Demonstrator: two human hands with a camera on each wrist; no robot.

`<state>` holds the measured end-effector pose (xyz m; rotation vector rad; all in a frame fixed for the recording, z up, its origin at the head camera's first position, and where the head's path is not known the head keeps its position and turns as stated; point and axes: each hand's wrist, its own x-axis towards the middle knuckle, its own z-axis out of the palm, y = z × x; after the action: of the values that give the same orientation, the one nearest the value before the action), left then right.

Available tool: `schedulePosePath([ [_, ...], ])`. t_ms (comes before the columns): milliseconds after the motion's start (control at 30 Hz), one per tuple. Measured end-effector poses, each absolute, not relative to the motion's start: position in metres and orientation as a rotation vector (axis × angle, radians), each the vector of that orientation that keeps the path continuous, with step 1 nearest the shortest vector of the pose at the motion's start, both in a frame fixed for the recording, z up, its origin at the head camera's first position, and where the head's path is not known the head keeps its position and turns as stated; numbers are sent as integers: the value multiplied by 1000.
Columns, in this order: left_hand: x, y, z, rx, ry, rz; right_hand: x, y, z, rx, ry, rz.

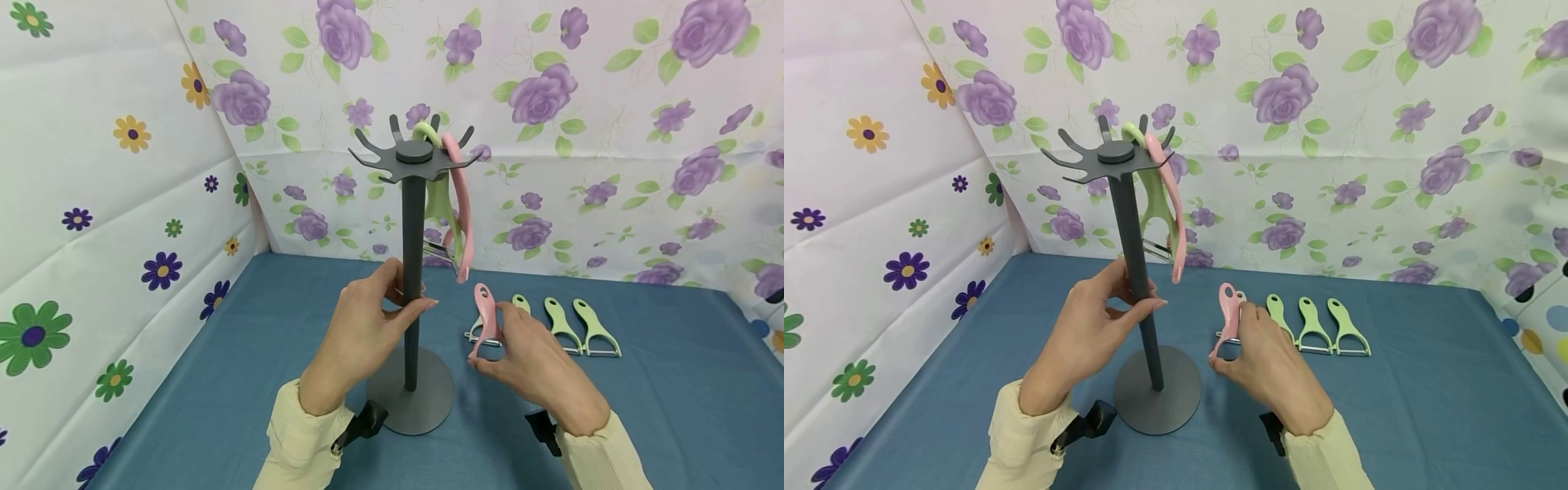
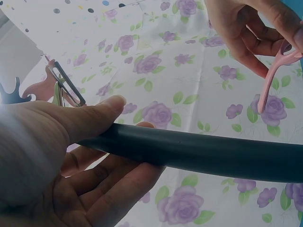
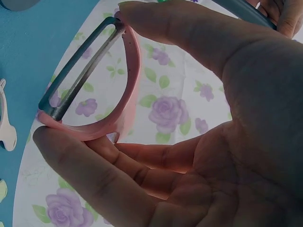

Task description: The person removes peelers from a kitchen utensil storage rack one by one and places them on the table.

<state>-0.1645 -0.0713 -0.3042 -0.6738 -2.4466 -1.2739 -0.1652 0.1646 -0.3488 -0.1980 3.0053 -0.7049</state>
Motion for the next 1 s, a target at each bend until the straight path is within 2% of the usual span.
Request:
schedulePosePath([
  [1000, -164, -71, -302, -660, -2462, -1274, -167, 167, -356, -205, 2944, -712],
])
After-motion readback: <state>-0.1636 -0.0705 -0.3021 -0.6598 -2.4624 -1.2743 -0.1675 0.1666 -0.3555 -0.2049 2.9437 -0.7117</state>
